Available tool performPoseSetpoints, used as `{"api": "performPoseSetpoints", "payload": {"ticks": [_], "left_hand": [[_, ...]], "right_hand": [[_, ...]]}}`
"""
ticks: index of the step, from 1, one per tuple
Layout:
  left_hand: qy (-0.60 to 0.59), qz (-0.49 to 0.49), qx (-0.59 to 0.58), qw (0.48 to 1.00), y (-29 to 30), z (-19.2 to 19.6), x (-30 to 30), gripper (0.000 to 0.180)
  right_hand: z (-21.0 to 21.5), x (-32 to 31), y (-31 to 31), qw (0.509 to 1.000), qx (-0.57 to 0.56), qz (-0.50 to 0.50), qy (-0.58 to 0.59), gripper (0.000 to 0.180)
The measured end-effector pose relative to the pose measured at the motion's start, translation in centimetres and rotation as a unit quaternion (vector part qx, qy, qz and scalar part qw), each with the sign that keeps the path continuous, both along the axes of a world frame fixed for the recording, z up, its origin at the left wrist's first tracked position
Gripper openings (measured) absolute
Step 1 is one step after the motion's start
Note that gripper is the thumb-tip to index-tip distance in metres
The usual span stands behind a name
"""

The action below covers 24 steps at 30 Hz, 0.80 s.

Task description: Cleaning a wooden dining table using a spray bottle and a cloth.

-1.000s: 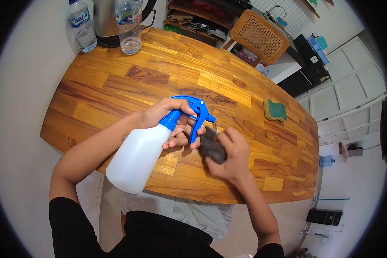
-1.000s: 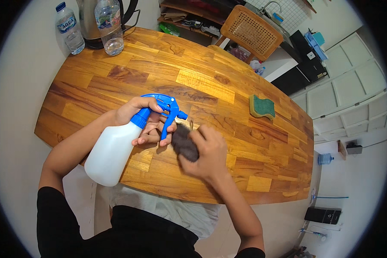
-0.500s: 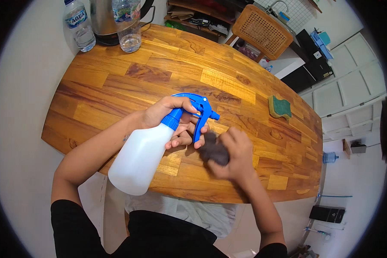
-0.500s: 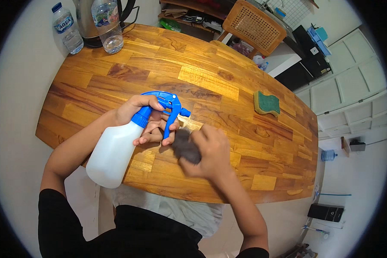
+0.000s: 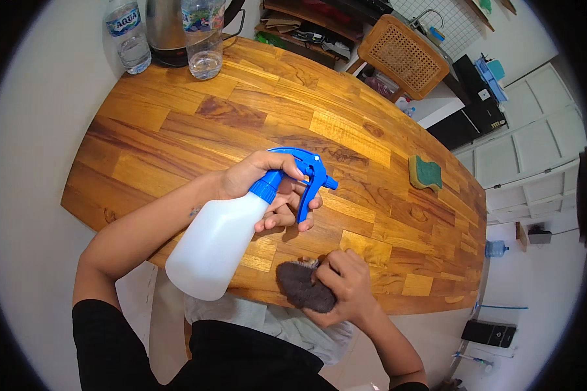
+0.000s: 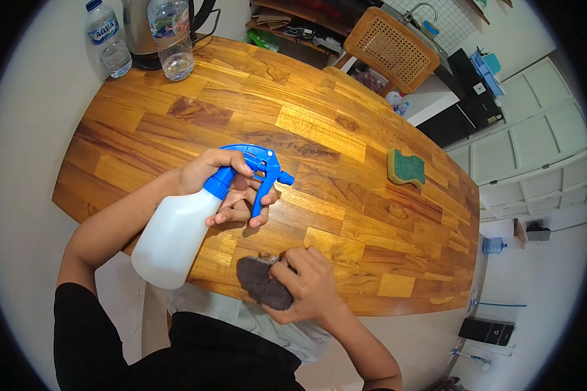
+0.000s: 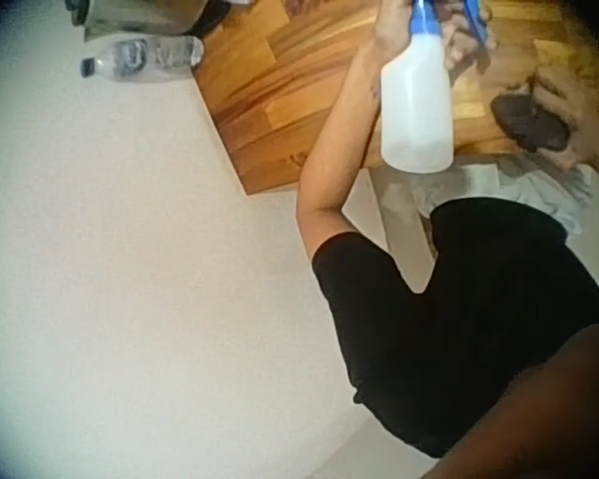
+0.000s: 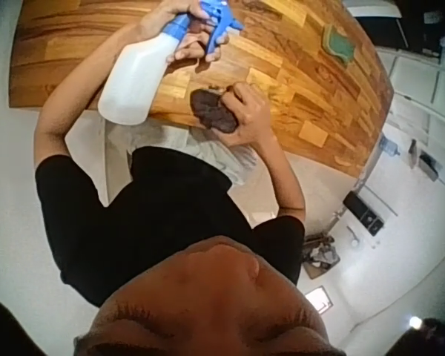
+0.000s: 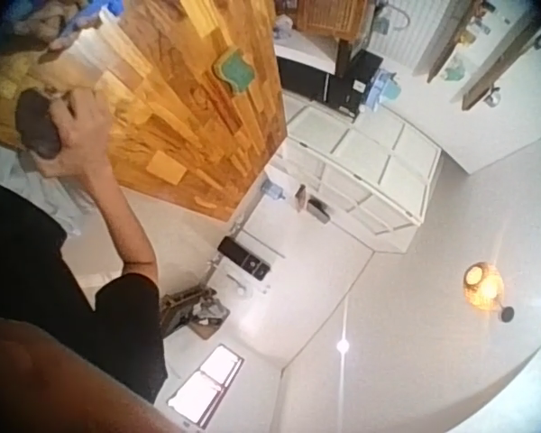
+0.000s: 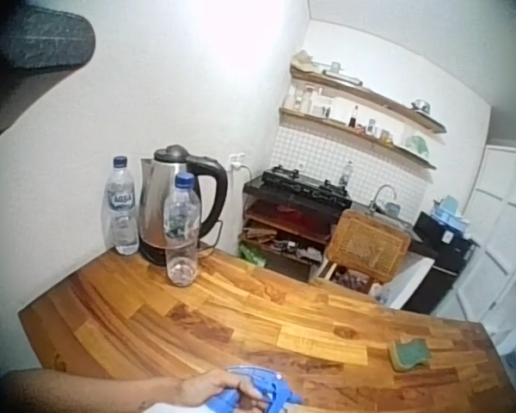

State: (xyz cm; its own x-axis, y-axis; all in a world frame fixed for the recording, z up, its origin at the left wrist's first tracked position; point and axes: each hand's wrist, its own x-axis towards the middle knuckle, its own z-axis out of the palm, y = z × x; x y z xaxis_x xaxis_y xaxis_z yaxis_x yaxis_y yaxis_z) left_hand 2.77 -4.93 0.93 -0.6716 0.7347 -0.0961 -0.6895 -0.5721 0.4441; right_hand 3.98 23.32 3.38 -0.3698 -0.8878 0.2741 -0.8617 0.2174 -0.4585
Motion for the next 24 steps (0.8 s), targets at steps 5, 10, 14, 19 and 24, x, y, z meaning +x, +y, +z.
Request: {"api": "performPoseSetpoints", "payload": {"ticks": [5, 10, 14, 19, 24], "left_hand": [[-0.001, -0.004, -0.008, 1.000, 0.1, 0.4, -0.1, 0.047], [-0.016, 0.009, 0.006, 1.000, 0.1, 0.6, -0.3, 0.048], [-0.023, 0.005, 0.002, 1.000, -0.2, 0.2, -0.2, 0.048], [-0.069, -0.001, 0.054, 0.996, 0.1, 0.5, -0.1, 0.046], [-0.026, 0.002, 0.024, 0.999, 0.2, 0.9, -0.2, 0.047]], "right_hand": [[-0.1, -5.9, -0.7, 0.994, -0.026, -0.075, 0.080, 0.039], [-0.6, -8.6, -1.7, 0.987, -0.037, -0.132, 0.085, 0.037], [-0.7, -5.5, -1.7, 0.992, -0.036, -0.106, 0.049, 0.037], [0.1, -1.4, -0.5, 1.000, -0.004, -0.026, 0.001, 0.040], [0.0, -4.7, -0.7, 0.998, -0.057, 0.008, 0.024, 0.042]]}}
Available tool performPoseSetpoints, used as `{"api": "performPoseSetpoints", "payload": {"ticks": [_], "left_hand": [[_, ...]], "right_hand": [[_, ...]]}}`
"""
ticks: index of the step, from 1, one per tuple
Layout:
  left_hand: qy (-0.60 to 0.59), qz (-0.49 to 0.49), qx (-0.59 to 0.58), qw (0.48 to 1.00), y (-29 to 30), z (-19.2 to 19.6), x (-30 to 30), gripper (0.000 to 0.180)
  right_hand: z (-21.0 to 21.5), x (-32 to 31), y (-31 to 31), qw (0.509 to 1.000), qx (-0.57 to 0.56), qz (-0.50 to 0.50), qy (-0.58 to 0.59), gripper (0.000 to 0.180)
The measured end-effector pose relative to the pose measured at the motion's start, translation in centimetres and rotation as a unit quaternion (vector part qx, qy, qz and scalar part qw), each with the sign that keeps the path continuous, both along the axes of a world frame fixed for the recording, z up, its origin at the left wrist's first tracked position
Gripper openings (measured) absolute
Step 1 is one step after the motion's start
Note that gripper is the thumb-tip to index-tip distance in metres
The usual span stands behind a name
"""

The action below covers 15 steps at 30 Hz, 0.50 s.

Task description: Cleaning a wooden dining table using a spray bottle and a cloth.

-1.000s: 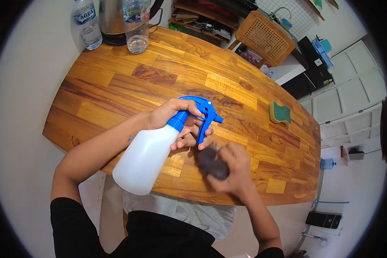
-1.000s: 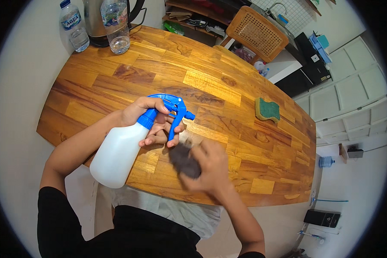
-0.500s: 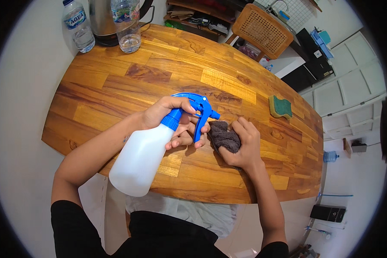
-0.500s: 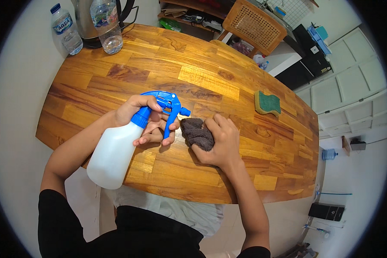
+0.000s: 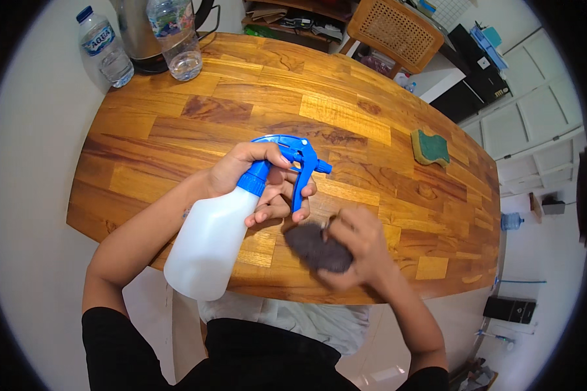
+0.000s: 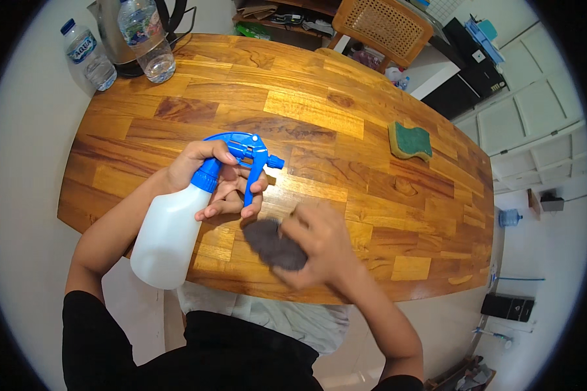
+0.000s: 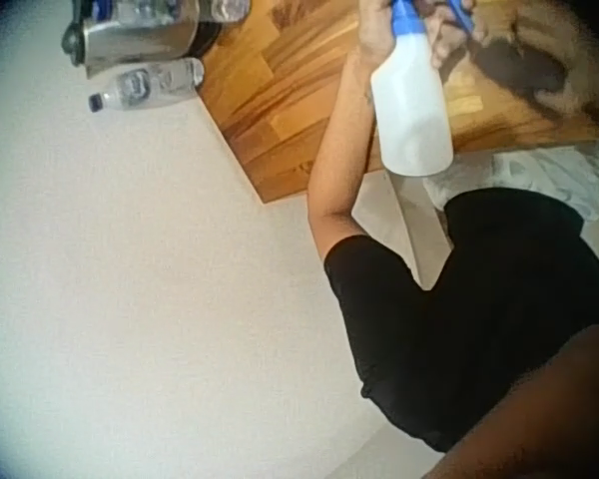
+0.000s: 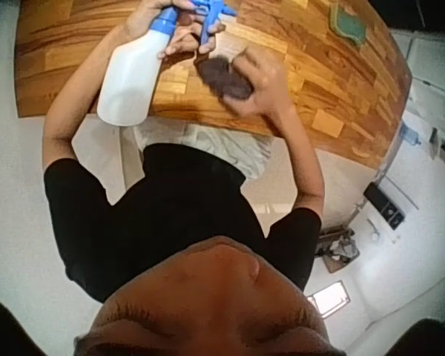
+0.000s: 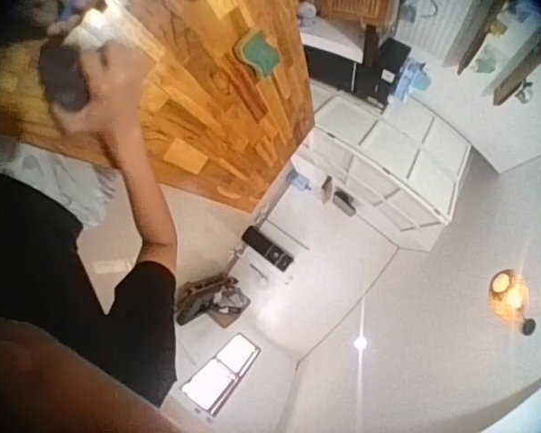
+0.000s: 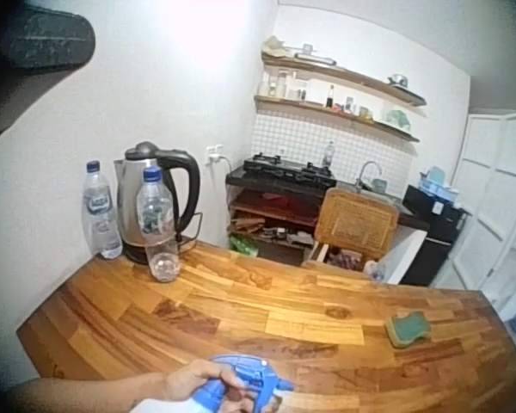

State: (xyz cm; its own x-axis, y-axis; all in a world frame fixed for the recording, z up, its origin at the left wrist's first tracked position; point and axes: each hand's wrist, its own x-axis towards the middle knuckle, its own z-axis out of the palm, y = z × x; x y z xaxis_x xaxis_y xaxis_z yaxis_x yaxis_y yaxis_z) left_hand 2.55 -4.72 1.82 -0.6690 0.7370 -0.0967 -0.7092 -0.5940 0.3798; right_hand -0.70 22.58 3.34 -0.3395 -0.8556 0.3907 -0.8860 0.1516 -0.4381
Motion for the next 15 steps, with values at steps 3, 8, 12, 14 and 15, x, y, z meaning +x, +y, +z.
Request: {"api": "performPoseSetpoints", "payload": {"ticks": [3, 8, 12, 14, 15], "left_hand": [[0.001, 0.009, -0.009, 1.000, -0.2, 0.0, 0.0, 0.047], [0.008, 0.014, -0.007, 1.000, -0.3, -0.4, -0.1, 0.048], [0.018, 0.025, -0.018, 0.999, -0.2, -0.3, 0.1, 0.048], [0.022, 0.024, 0.003, 0.999, 0.0, -0.4, 0.3, 0.047], [0.009, 0.021, -0.002, 1.000, -0.1, -0.4, 0.3, 0.047]], "right_hand": [[-0.7, -3.0, -1.0, 0.997, -0.006, -0.077, 0.020, 0.041], [-0.9, -1.1, -1.7, 0.989, 0.012, -0.135, 0.056, 0.042], [-0.6, 3.5, -1.7, 0.998, 0.016, -0.059, 0.001, 0.041], [-0.2, 4.2, -1.9, 1.000, 0.012, -0.025, 0.002, 0.042], [-0.1, 4.1, -1.8, 1.000, 0.014, -0.003, -0.011, 0.043]]}}
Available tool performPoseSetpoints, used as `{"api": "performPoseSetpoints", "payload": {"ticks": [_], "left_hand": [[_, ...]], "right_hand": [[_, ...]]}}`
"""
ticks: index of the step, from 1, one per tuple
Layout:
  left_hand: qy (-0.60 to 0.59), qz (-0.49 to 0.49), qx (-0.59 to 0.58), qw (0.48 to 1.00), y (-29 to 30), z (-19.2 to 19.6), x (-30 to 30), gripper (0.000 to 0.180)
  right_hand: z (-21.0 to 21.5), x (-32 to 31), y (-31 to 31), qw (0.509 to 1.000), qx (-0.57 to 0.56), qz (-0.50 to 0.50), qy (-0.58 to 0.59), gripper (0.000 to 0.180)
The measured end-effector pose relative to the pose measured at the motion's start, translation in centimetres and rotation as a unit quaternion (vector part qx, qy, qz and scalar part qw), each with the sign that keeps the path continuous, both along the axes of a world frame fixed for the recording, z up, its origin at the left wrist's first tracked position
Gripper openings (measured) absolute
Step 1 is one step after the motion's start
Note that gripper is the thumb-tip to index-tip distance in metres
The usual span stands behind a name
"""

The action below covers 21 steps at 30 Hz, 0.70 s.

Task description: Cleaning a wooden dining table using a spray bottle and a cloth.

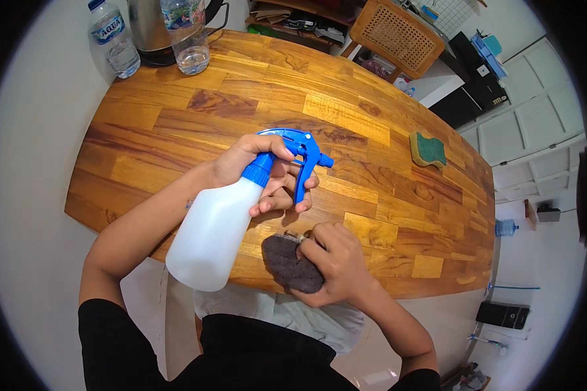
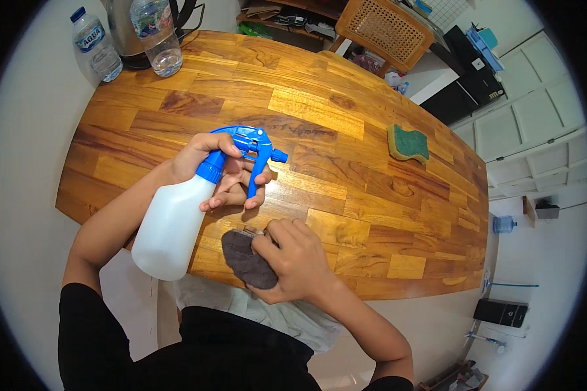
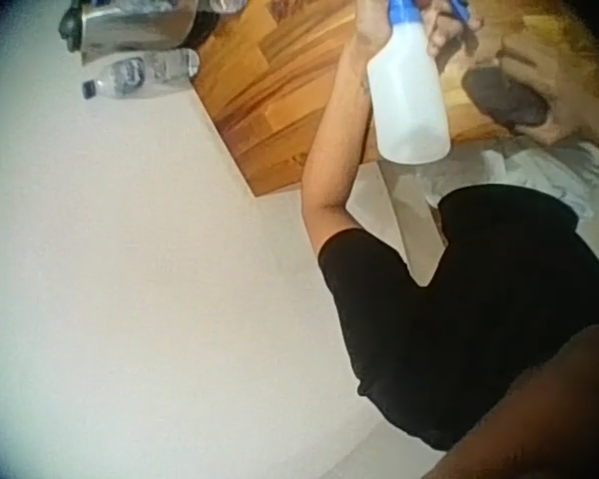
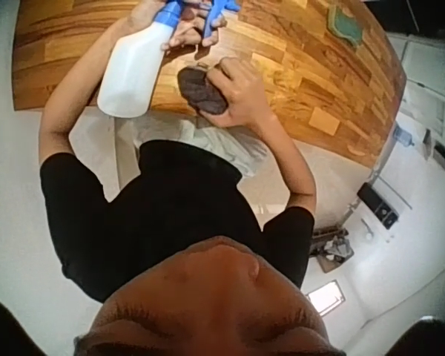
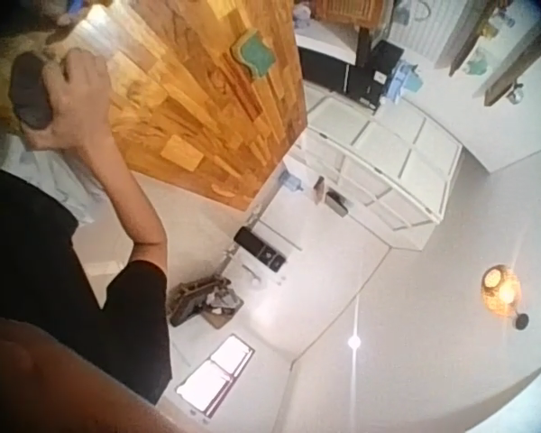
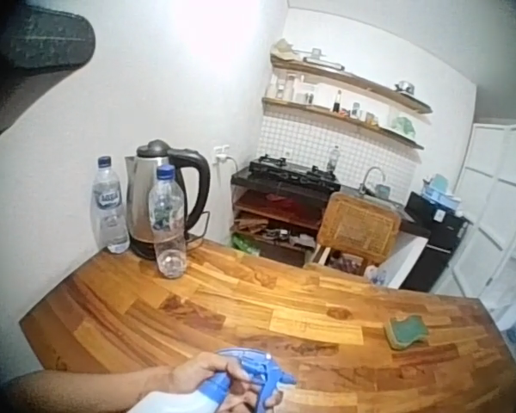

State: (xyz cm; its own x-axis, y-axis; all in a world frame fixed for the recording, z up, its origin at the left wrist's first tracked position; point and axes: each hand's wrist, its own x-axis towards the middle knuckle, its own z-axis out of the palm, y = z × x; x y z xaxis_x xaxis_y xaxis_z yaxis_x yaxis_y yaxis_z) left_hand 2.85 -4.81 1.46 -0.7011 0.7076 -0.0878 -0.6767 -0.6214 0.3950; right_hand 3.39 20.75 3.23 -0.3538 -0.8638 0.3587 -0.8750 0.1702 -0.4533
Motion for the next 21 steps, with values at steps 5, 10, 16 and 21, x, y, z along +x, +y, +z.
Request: {"api": "performPoseSetpoints", "payload": {"ticks": [5, 10, 16, 21], "left_hand": [[-0.011, -0.009, 0.009, 1.000, 0.0, 0.1, -0.4, 0.047], [-0.033, 0.022, 0.005, 0.999, -0.3, -0.2, -0.5, 0.046], [-0.005, 0.006, 0.020, 1.000, 0.0, 0.2, -0.2, 0.042], [-0.004, 0.010, 0.019, 1.000, 0.0, 0.2, -0.1, 0.042]], "right_hand": [[-0.4, -3.7, 0.3, 0.998, 0.023, -0.046, 0.038, 0.043], [-0.7, -6.0, -1.0, 0.989, -0.003, -0.131, 0.062, 0.041], [-0.3, -1.3, 0.0, 0.998, -0.006, -0.059, 0.017, 0.041], [0.4, 0.6, 1.2, 0.999, 0.031, 0.019, -0.018, 0.043]]}}
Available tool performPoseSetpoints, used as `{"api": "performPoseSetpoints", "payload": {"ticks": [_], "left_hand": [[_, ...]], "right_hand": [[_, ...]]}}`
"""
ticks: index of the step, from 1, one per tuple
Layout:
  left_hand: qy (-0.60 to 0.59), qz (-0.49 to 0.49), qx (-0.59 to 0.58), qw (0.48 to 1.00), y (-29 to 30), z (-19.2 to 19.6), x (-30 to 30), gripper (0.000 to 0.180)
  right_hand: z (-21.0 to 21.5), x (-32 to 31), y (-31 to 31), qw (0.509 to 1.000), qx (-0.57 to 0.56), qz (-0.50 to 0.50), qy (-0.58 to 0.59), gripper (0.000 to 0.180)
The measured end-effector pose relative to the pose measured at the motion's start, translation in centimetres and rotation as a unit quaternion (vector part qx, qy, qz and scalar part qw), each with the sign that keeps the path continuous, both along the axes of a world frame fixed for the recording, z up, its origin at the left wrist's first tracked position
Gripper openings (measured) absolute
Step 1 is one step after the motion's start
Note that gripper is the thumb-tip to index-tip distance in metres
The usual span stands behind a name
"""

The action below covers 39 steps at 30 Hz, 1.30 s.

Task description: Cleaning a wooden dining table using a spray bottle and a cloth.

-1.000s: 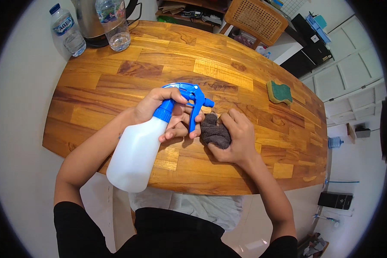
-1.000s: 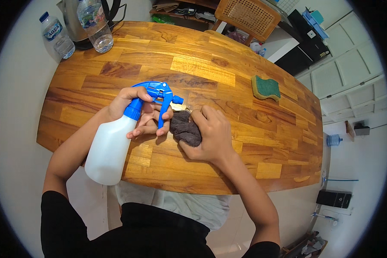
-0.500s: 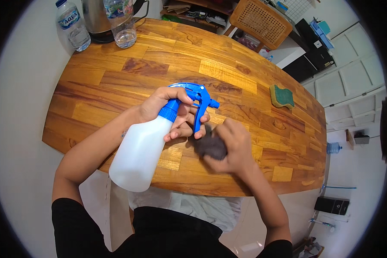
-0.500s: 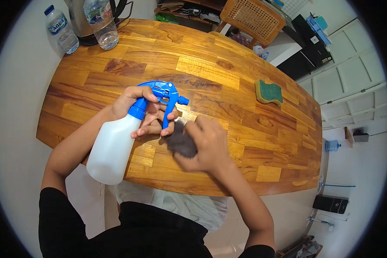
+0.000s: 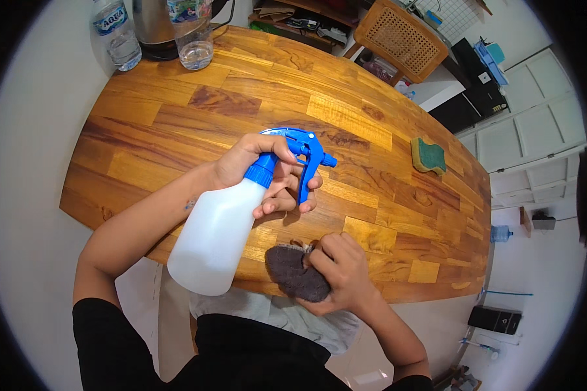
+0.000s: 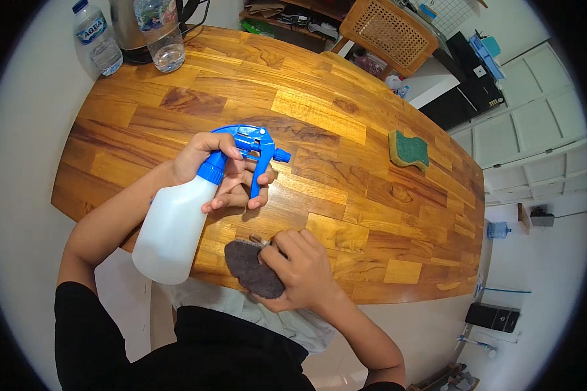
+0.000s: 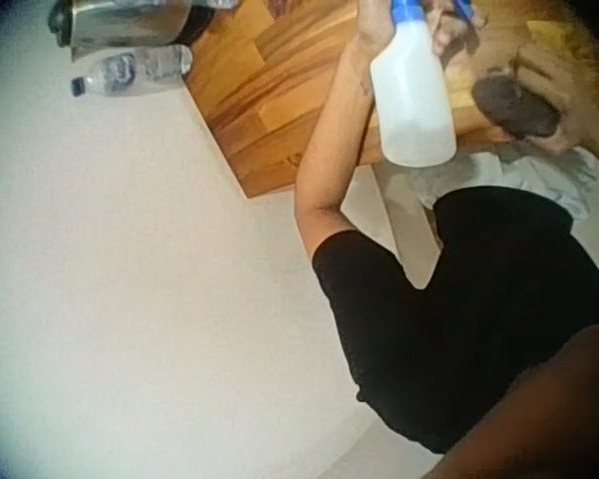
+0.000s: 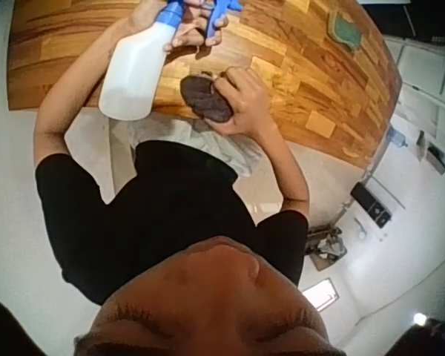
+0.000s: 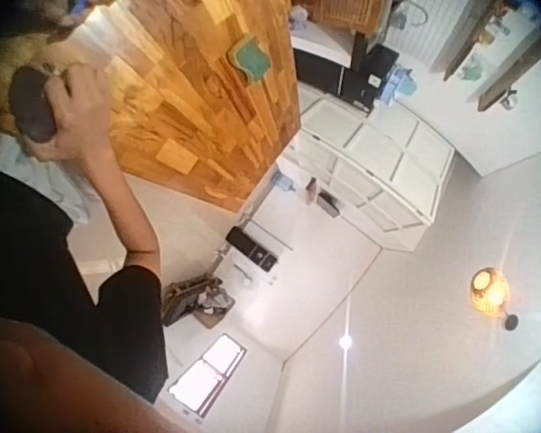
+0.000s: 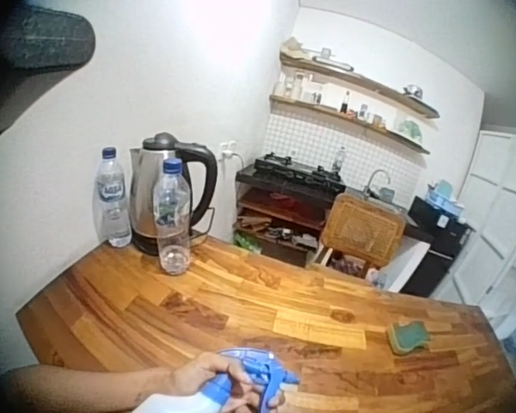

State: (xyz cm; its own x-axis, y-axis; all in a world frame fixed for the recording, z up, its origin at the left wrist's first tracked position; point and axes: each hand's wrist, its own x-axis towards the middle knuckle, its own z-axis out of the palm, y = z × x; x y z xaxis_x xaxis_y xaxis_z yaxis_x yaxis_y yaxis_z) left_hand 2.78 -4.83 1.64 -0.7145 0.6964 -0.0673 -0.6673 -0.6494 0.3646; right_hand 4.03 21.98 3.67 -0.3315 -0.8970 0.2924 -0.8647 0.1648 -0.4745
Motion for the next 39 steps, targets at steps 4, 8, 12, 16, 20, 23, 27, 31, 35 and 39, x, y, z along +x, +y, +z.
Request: {"api": "performPoseSetpoints", "payload": {"ticks": [4, 8, 12, 16, 20, 23, 27, 31, 35, 39], "left_hand": [[-0.018, 0.016, -0.002, 1.000, 0.3, 0.3, 0.0, 0.043], [-0.007, -0.005, 0.006, 1.000, 0.0, -0.1, -0.3, 0.045], [0.007, -0.007, -0.003, 1.000, -0.2, -0.4, -0.3, 0.046], [-0.001, 0.001, -0.008, 1.000, 0.1, -0.4, -0.1, 0.044], [0.034, 0.003, -0.005, 0.999, -0.1, -0.7, -0.2, 0.044], [0.016, -0.006, -0.008, 1.000, 0.1, -0.3, -0.4, 0.044], [0.000, -0.001, -0.012, 1.000, 0.1, 0.2, -0.3, 0.044], [0.007, 0.000, -0.018, 1.000, -0.1, -0.1, -0.1, 0.043], [-0.002, -0.003, 0.003, 1.000, 0.2, 0.1, -0.2, 0.045], [0.008, -0.006, -0.002, 1.000, -0.2, -0.3, -0.2, 0.045]], "right_hand": [[-0.3, -3.3, 0.0, 0.997, -0.016, -0.058, 0.040, 0.041], [-1.1, -6.9, -0.7, 0.985, -0.036, -0.163, 0.050, 0.039], [-1.1, -5.7, -1.3, 0.974, -0.051, -0.201, 0.092, 0.038], [-0.4, -1.6, -0.6, 0.997, -0.003, -0.068, 0.037, 0.044], [-0.2, -1.3, -0.3, 0.999, 0.012, 0.034, 0.003, 0.046], [-0.3, -4.0, -0.2, 0.999, -0.013, 0.030, 0.012, 0.042], [-0.9, -7.0, -1.0, 0.997, -0.019, -0.053, 0.050, 0.038], [-0.1, -6.0, -1.7, 0.999, -0.024, -0.008, 0.047, 0.037], [-0.2, -3.6, -2.3, 0.986, -0.017, 0.158, -0.043, 0.036], [-0.3, -2.9, -2.6, 0.980, -0.013, 0.186, -0.073, 0.033]]}}
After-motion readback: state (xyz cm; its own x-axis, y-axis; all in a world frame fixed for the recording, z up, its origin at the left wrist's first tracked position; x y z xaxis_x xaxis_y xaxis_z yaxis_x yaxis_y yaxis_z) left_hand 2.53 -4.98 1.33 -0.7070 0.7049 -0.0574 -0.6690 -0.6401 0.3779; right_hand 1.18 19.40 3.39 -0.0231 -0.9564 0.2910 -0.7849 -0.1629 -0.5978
